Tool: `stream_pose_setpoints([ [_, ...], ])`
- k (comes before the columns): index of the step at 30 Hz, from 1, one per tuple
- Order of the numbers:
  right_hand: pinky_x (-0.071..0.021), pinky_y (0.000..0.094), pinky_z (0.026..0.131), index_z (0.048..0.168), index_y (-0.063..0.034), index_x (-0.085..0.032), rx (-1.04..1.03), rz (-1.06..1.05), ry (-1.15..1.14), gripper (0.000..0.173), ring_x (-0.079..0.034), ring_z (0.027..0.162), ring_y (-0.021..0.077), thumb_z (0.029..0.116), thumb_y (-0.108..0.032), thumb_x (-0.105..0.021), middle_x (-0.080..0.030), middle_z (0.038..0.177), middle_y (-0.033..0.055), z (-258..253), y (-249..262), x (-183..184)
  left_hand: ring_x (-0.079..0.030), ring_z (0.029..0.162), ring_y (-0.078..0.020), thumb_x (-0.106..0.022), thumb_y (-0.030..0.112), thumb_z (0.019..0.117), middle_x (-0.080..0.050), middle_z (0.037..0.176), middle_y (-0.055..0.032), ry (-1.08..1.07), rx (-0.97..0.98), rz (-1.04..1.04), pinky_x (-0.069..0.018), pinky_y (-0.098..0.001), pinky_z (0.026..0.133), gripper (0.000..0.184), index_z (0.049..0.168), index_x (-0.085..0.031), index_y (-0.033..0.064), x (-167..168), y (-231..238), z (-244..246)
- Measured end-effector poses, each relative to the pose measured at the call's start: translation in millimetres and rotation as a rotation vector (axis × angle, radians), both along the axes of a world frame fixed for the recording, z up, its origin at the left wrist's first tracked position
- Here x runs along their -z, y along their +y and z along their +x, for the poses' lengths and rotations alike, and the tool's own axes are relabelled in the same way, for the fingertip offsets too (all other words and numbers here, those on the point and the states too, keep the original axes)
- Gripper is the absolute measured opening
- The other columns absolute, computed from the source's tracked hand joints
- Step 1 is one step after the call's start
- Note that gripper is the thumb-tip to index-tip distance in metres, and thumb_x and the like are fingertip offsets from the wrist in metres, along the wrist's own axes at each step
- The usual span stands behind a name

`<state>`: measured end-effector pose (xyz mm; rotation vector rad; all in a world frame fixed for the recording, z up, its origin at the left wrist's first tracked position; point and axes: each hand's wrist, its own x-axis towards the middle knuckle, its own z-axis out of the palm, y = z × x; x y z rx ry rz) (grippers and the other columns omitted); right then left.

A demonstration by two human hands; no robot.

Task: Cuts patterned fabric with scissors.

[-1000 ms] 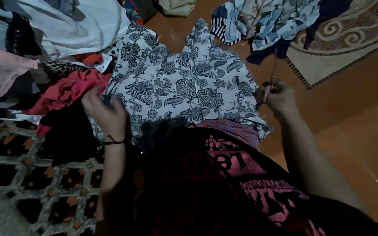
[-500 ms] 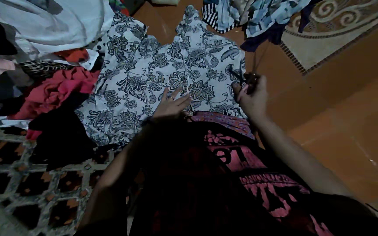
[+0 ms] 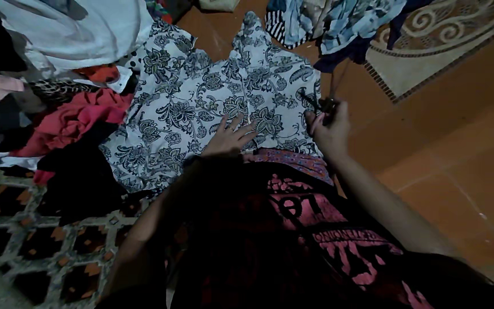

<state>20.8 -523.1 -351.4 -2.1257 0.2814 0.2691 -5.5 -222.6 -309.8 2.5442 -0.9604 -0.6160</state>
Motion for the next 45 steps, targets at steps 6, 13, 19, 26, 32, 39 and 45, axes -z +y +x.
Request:
stream_pose_setpoints([
  [6,-0.0518,0.0563,0.091,0.143,0.0014,-0.045,0.016,0.01,-0.015,0.068,-0.063,0.11,0.0392,0.0923,-0.036,-0.071,-0.061,0.131,0.0251,1,0,1,-0.06,0.126,-0.0365,-0.064,0.003,0.0916,-0.073,0.12,-0.0088,-0.131,-0.031,-0.157,-0.0423,-0.0552,0.108,0.027,0.115,-0.075,0.0101,6,-15,14],
  [13,-0.0533,0.0556,0.083,0.144,-0.0022,-0.043,0.01,0.023,-0.006,0.066,-0.065,0.1,0.0355,0.095,-0.037,-0.069,-0.06,0.131,0.0226,-2,-2,2,-0.069,0.102,-0.0344,-0.064,-0.003,0.0894,-0.072,0.103,-0.0171,-0.125,-0.078,-0.328,-0.0565,-0.0471,0.091,0.022,0.11,-0.071,0.0004,-30,-16,14],
  [19,-0.0529,0.0566,0.082,0.143,-0.003,-0.044,0.017,0.032,0.006,0.065,-0.065,0.099,0.037,0.0943,-0.037,-0.071,-0.062,0.127,0.0235,0,0,0,-0.067,0.1,-0.0333,-0.067,-0.001,0.0877,-0.07,0.1,-0.0153,-0.159,-0.077,-0.326,-0.0562,-0.0453,0.089,0.017,0.102,-0.075,0.0034,-35,-7,15],
  [26,-0.0516,0.0582,0.086,0.144,-0.0025,-0.043,0.021,0.04,0.021,0.066,-0.064,0.103,0.0387,0.0942,-0.035,-0.072,-0.06,0.131,0.0241,0,-1,-1,-0.069,0.102,-0.032,-0.068,-0.005,0.0847,-0.071,0.107,-0.016,0.019,-0.102,-0.315,-0.0571,-0.0469,0.091,0.031,0.115,-0.071,0.0011,-40,-4,20],
  [32,-0.054,0.053,0.086,0.138,0.0064,-0.047,0.146,0.031,0.129,0.06,-0.065,0.096,0.0354,0.0916,-0.018,-0.077,-0.064,0.114,0.0263,16,-4,-23,-0.072,0.095,-0.0322,-0.072,-0.001,0.083,-0.073,0.102,-0.0159,-0.047,-0.154,-0.336,-0.0599,-0.0489,0.079,0.023,0.106,-0.074,0.002,-30,-12,3],
  [39,-0.0504,0.0587,0.084,0.133,0.0071,-0.055,0.09,-0.046,0.225,0.044,-0.063,0.092,0.0405,0.0958,-0.013,-0.067,-0.064,0.107,0.0291,82,3,-7,-0.06,0.126,-0.034,-0.059,0.029,0.1024,-0.067,0.129,-0.0159,0.068,-0.459,-0.114,-0.0441,-0.0554,0.109,0.034,0.124,-0.071,0.0052,-45,15,63],
  [45,-0.0499,0.0595,0.088,0.136,0.0074,-0.053,0.113,-0.065,0.162,0.041,-0.063,0.099,0.0423,0.0978,-0.007,-0.06,-0.063,0.114,0.0317,91,-21,-1,-0.054,0.126,-0.0532,-0.054,0.05,0.1026,-0.059,0.133,-0.0322,0.253,-1.097,0.431,-0.0399,-0.0739,0.1,0.06,0.134,-0.063,0.001,-49,86,124],
])
